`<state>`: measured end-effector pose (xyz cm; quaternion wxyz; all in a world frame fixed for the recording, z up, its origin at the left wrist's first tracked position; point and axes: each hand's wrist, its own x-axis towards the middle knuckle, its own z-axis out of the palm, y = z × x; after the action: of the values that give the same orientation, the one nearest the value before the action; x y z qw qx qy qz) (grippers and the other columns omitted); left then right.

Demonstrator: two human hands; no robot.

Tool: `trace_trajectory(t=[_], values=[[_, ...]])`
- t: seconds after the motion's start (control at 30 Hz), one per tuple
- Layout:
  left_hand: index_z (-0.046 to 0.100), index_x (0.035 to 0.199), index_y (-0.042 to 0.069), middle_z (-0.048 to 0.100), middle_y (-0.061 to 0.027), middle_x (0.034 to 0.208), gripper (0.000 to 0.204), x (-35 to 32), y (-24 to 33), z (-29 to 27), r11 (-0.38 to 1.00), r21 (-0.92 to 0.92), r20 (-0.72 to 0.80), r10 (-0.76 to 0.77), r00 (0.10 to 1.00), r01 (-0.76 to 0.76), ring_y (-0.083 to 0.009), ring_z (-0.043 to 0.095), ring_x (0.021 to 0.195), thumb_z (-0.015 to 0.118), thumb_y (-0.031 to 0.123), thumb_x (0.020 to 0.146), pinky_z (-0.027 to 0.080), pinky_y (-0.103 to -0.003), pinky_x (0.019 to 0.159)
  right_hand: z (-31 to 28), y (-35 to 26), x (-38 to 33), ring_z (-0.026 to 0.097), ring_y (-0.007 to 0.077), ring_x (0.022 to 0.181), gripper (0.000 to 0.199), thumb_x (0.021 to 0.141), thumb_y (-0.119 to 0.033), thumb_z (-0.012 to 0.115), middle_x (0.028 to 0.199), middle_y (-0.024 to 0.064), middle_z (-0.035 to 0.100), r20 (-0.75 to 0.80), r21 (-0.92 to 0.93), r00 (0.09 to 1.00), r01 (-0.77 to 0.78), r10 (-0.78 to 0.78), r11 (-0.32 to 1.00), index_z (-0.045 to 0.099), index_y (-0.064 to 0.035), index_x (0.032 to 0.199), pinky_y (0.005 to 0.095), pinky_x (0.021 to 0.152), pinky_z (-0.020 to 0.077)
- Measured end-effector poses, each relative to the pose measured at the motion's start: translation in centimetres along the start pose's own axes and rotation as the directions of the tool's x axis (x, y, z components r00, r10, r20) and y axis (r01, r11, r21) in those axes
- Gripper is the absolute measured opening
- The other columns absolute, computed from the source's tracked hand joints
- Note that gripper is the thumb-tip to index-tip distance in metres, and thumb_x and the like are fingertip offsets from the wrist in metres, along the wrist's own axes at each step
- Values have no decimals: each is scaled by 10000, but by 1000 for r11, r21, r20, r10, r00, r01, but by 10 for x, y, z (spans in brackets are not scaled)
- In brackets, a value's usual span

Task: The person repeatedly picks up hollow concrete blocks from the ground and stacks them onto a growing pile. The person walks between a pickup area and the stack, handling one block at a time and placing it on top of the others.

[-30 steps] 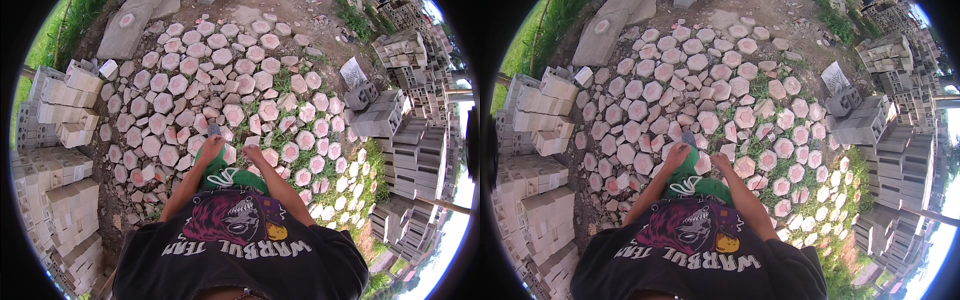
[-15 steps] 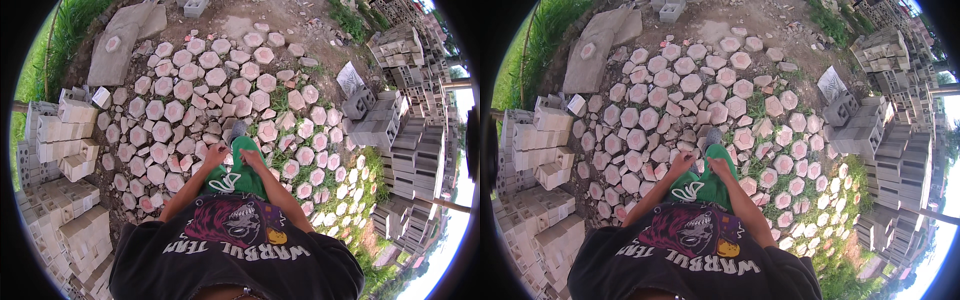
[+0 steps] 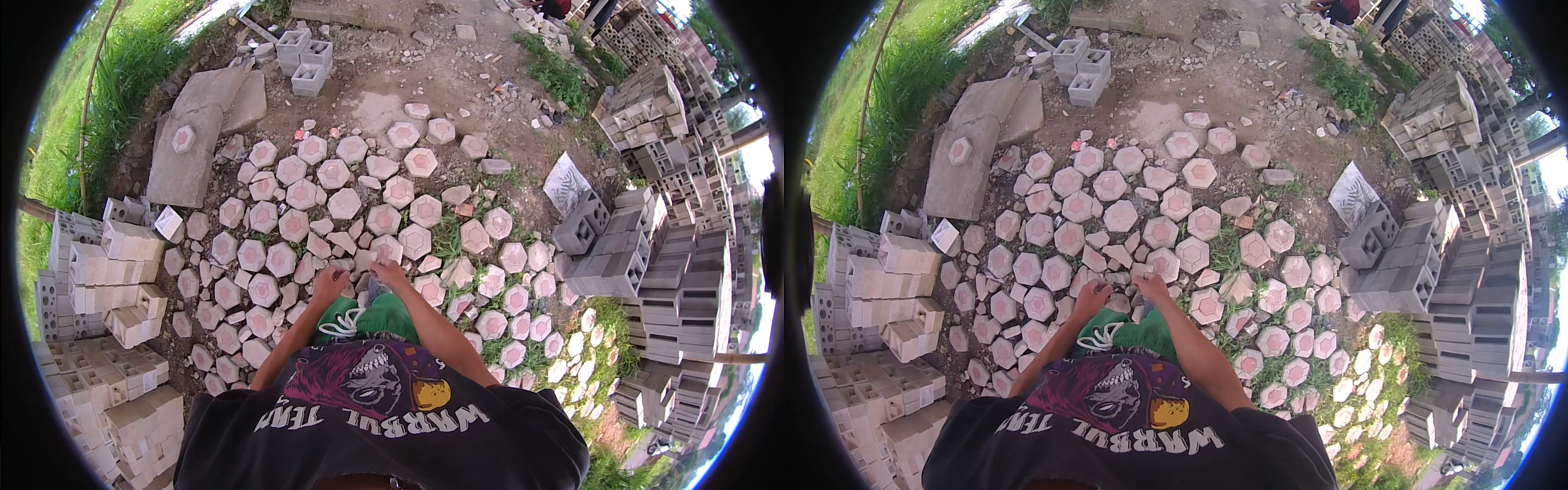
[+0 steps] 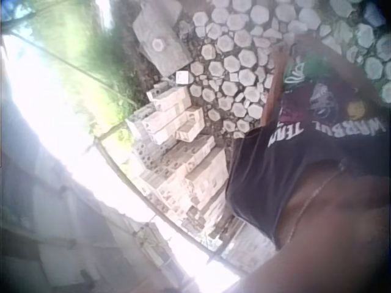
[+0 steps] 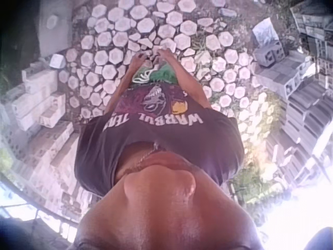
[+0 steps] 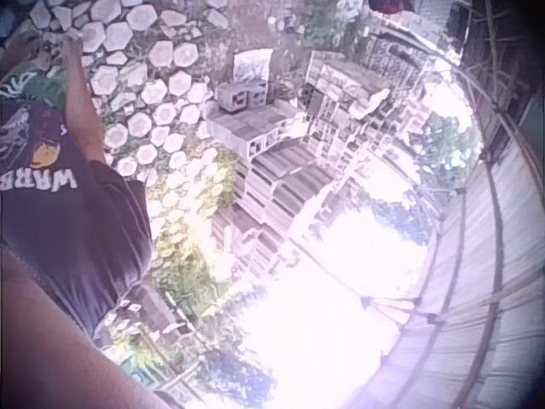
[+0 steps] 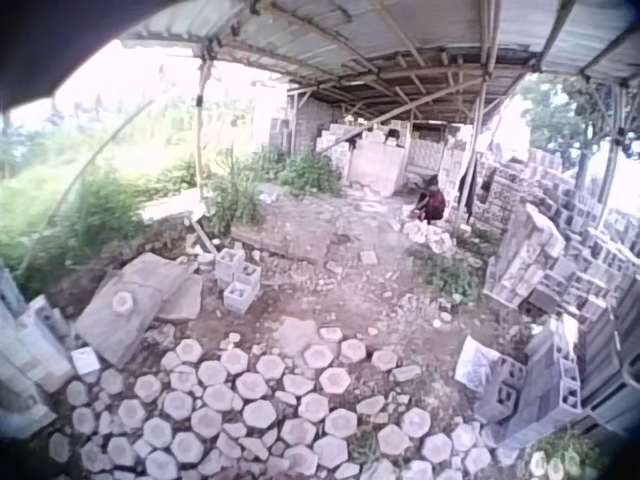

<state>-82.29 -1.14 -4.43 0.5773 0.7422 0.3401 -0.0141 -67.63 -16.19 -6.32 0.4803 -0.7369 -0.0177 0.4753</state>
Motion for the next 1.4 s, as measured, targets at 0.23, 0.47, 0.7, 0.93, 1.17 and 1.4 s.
trace_trajectory(t=[0.23,0.47,0.7,0.93,1.17,1.4], values=[[642,880,-7,665,-104,835,255,33,25,-9,989,116,39,89,995,-93,-179,640,771,702,215,771,502,-314,712,-5,1,48,558,82,567,235,748,-219,744,697,19,616,134,41,991,-8,2,999,626,-32,829,224,477,436],[621,787,18,639,-61,732,270,94,54,-40,992,93,75,73,995,-80,-148,595,676,782,213,692,484,-299,638,-11,-39,95,582,109,615,252,713,-172,782,735,49,633,16,-18,999,31,-31,999,615,-32,840,253,503,472],[600,762,9,595,-52,658,305,218,85,-90,966,172,71,185,980,-195,-136,546,602,763,263,721,448,-305,571,2,-148,185,579,107,619,280,740,-255,779,724,49,634,-80,-103,978,184,-192,978,615,-32,778,252,553,454],[453,627,9,446,-68,534,383,326,103,-189,975,25,-220,220,950,-220,-139,406,524,699,259,779,351,-344,491,78,-254,275,580,106,611,369,773,-350,750,685,43,610,-34,-78,934,352,-355,933,569,-28,770,258,569,491],[452,588,30,475,-32,523,434,340,54,-237,988,-157,-337,-54,940,1,-121,419,522,679,328,808,359,-333,490,124,-297,330,580,107,586,338,773,-323,740,664,41,602,120,-280,937,350,-329,894,558,-42,727,261,554,484],[500,589,19,508,-52,536,424,386,19,-263,971,-222,-429,-176,886,86,-121,450,527,653,336,825,374,-333,501,149,-328,387,583,103,562,310,802,-268,709,634,38,605,272,-325,928,338,-255,883,535,-43,678,267,523,474]])
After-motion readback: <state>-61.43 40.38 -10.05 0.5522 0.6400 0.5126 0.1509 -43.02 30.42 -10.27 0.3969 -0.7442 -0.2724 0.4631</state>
